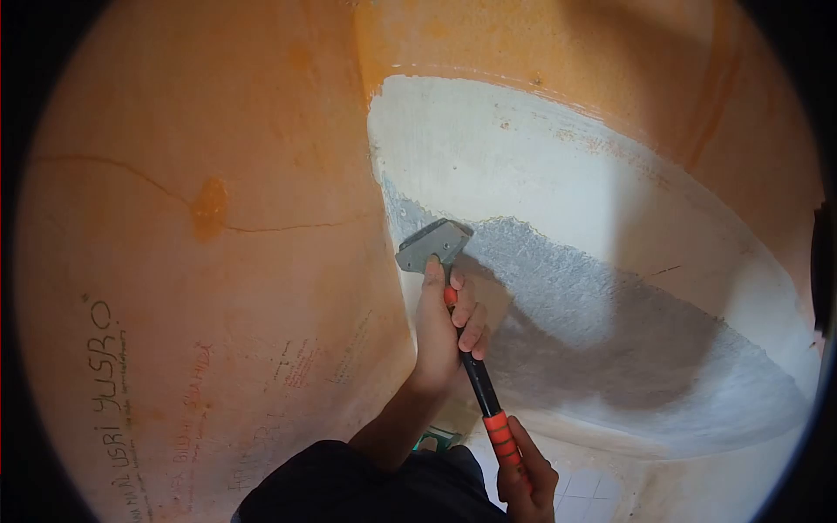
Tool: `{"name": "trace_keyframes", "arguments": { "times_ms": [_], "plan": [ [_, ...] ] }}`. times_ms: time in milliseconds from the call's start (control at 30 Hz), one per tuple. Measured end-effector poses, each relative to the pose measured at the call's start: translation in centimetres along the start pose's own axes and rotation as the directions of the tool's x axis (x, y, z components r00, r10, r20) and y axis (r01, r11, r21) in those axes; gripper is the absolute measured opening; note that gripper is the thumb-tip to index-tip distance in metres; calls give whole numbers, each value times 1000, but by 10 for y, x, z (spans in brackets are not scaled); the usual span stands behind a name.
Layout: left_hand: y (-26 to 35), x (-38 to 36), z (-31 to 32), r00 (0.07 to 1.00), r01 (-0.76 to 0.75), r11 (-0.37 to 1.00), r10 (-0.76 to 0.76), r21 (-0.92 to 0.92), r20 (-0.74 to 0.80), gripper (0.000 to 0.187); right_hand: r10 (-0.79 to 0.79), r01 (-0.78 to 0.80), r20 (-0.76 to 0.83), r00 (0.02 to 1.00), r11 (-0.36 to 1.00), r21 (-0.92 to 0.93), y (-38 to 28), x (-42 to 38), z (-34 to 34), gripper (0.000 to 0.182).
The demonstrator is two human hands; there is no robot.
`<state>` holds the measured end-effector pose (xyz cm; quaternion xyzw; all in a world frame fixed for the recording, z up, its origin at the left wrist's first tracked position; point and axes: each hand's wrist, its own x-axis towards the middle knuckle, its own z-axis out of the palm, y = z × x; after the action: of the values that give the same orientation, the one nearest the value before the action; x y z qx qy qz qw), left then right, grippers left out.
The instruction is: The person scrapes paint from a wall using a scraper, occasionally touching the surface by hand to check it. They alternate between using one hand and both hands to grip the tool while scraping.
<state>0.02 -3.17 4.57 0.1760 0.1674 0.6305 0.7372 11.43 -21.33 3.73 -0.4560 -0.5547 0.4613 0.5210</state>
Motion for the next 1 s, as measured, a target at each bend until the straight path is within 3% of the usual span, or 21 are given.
{"name": "trace_keyframes", "arguments": {
  "times_ms": [100, 233, 333, 467, 533, 667, 733, 867, 967, 1000],
  "plan": [
    [-1, -1, -3, 1000, 5, 1000, -5, 11, -7, 37, -37, 38, -16, 999, 996, 82, -2, -5, 0, 52],
    [9, 8, -3, 997, -63, 998, 62, 7, 45, 37, -155, 154, 15, 988, 987, 47, 6, 10, -1, 51],
    [4, -2, 1, 1000, 10, 1000, -11, 23, 27, 38, 12, -12, -10, 1000, 998, 66, -8, -3, -1, 51],
    [10, 3, 3, 999, 33, 998, -34, 56, 19, 41, -32, 33, -12, 999, 994, 100, -8, 0, -2, 52],
    [7, -1, 2, 1000, 24, 999, -24, 25, -2, 41, 46, -43, -22, 999, 994, 96, -16, 1, 0, 53],
    [10, 1, 8, 1000, 23, 999, -23, 27, -11, 39, 58, -45, -91, 994, 989, 141, -21, 3, 4, 54],
    [10, -2, 7, 999, 14, 1000, -13, 13, -42, 39, -16, 16, 5, 1000, 995, 101, -21, 8, -1, 55],
    [8, -2, 3, 999, 21, 1000, -20, 11, -31, 39, -19, 22, -24, 1000, 995, 99, -22, 2, 3, 54],
    [14, 2, 11, 999, 23, 1000, -23, -5, -23, 40, 116, -104, -104, 988, 988, 111, -37, 7, 7, 53],
    [17, 1, 11, 1000, 4, 1000, -4, -28, -27, 41, 49, -44, -46, 998, 995, 90, -32, 8, 3, 52]
  ]
}}
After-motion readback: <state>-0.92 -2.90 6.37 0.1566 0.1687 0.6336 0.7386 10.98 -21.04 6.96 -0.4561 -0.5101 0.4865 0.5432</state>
